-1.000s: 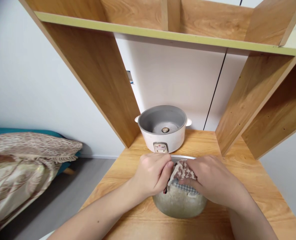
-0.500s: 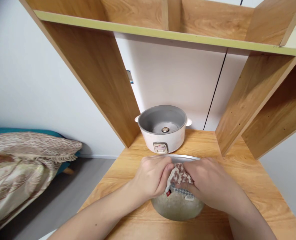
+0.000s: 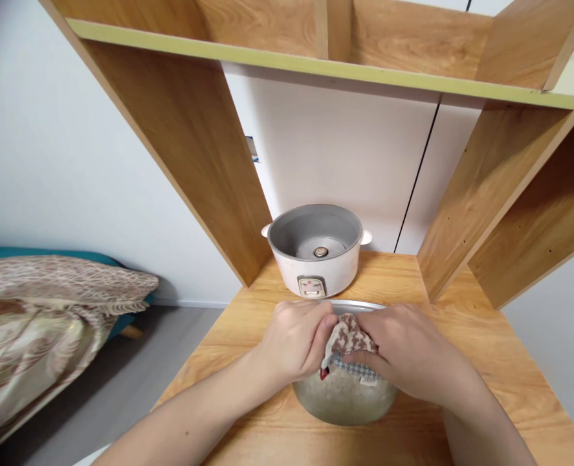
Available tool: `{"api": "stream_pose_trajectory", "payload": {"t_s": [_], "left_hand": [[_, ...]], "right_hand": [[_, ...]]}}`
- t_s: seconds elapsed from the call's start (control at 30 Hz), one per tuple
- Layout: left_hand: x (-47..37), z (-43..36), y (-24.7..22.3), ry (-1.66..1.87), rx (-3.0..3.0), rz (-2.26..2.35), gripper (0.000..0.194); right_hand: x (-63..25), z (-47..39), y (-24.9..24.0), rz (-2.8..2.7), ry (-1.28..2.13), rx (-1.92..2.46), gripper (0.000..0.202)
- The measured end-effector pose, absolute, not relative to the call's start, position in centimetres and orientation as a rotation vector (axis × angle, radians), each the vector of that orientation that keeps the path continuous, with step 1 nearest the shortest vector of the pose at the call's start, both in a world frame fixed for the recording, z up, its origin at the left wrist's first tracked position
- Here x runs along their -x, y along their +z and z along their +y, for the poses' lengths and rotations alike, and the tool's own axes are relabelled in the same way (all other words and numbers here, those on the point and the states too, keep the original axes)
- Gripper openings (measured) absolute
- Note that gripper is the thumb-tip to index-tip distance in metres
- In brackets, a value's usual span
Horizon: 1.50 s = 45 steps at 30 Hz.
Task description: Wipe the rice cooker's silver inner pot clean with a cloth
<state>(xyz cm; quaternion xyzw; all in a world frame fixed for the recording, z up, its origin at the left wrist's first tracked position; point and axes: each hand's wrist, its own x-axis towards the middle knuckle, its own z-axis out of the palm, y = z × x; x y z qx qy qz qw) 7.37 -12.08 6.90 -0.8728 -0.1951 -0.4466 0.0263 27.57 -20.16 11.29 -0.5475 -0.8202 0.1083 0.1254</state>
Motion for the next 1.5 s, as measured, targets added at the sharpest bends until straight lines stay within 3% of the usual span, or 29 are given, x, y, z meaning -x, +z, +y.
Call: {"api": "stream_pose_trajectory", "payload": {"t_s": [1.5], "left_hand": [[-7.47, -11.94, 6.8, -1.39, 2.695, -0.58, 0.042]], "right_hand": [[-27.55, -20.15, 11.19, -2.381, 0.268, 1.61, 0.048]]}}
